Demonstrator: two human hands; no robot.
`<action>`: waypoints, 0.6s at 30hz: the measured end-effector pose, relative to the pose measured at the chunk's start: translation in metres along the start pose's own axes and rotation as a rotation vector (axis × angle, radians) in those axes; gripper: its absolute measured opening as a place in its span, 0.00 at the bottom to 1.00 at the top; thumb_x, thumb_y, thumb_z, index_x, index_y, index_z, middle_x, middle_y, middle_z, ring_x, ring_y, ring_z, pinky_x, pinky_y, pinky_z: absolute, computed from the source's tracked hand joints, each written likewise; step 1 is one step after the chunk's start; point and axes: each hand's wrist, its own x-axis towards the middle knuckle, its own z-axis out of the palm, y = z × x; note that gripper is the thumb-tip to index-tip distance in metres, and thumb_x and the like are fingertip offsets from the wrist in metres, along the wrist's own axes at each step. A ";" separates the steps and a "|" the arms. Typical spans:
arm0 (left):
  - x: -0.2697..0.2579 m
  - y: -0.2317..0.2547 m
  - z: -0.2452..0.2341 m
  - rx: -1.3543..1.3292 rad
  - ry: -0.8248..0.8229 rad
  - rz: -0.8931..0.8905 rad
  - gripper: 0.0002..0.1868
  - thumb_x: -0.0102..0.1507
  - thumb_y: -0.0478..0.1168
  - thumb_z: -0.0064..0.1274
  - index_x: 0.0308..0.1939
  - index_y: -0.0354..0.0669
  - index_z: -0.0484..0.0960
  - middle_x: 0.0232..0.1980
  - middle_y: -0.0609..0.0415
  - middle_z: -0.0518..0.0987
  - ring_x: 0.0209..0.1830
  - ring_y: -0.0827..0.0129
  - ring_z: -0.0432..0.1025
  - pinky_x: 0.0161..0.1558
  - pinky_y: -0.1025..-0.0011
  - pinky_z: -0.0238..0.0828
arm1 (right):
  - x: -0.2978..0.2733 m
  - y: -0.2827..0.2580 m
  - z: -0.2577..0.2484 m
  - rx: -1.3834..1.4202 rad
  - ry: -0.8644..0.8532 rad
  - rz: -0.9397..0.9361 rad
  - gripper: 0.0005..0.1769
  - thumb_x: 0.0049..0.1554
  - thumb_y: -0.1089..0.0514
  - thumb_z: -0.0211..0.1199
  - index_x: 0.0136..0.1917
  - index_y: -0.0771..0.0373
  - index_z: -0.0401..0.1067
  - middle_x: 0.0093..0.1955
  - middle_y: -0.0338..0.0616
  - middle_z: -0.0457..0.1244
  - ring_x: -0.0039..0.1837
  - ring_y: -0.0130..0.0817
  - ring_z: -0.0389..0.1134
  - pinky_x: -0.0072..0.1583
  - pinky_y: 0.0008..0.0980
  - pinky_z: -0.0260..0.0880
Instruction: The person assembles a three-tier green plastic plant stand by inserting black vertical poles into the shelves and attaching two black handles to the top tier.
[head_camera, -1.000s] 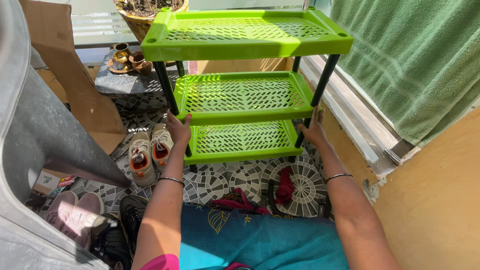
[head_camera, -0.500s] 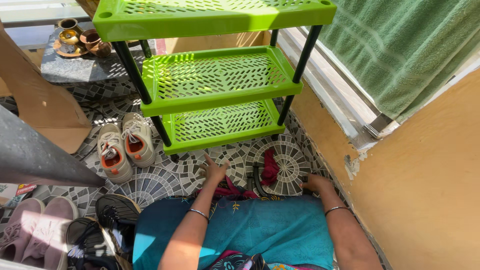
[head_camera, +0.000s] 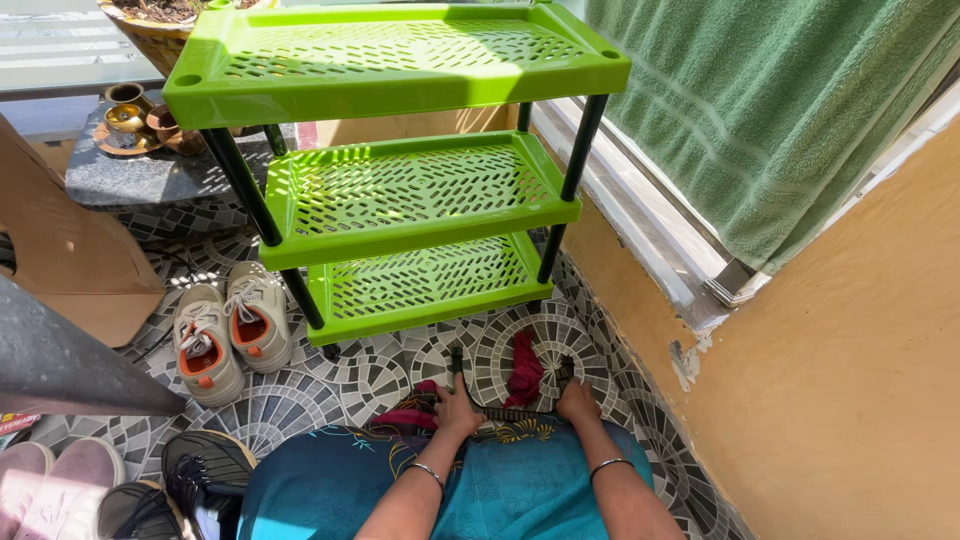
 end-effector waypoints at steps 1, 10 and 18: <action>0.000 -0.001 -0.007 -0.124 0.024 -0.041 0.66 0.48 0.53 0.71 0.82 0.64 0.42 0.81 0.44 0.53 0.76 0.36 0.57 0.68 0.36 0.60 | 0.003 0.004 0.000 0.051 0.115 -0.084 0.35 0.54 0.52 0.72 0.70 0.60 0.62 0.69 0.56 0.59 0.68 0.56 0.64 0.63 0.55 0.69; -0.061 0.026 -0.102 -0.063 0.377 0.233 0.65 0.53 0.67 0.68 0.81 0.54 0.42 0.79 0.33 0.47 0.80 0.36 0.38 0.71 0.31 0.39 | 0.016 -0.004 -0.067 1.336 -0.056 -0.564 0.12 0.66 0.57 0.57 0.61 0.65 0.65 0.36 0.41 0.57 0.32 0.25 0.56 0.36 0.31 0.63; -0.133 0.010 -0.202 0.218 0.840 0.953 0.32 0.55 0.59 0.63 0.54 0.43 0.77 0.59 0.44 0.72 0.73 0.48 0.59 0.71 0.33 0.40 | 0.026 -0.105 -0.100 2.110 -0.796 -0.435 0.24 0.70 0.47 0.51 0.69 0.68 0.62 0.40 0.42 0.59 0.37 0.29 0.61 0.37 0.26 0.62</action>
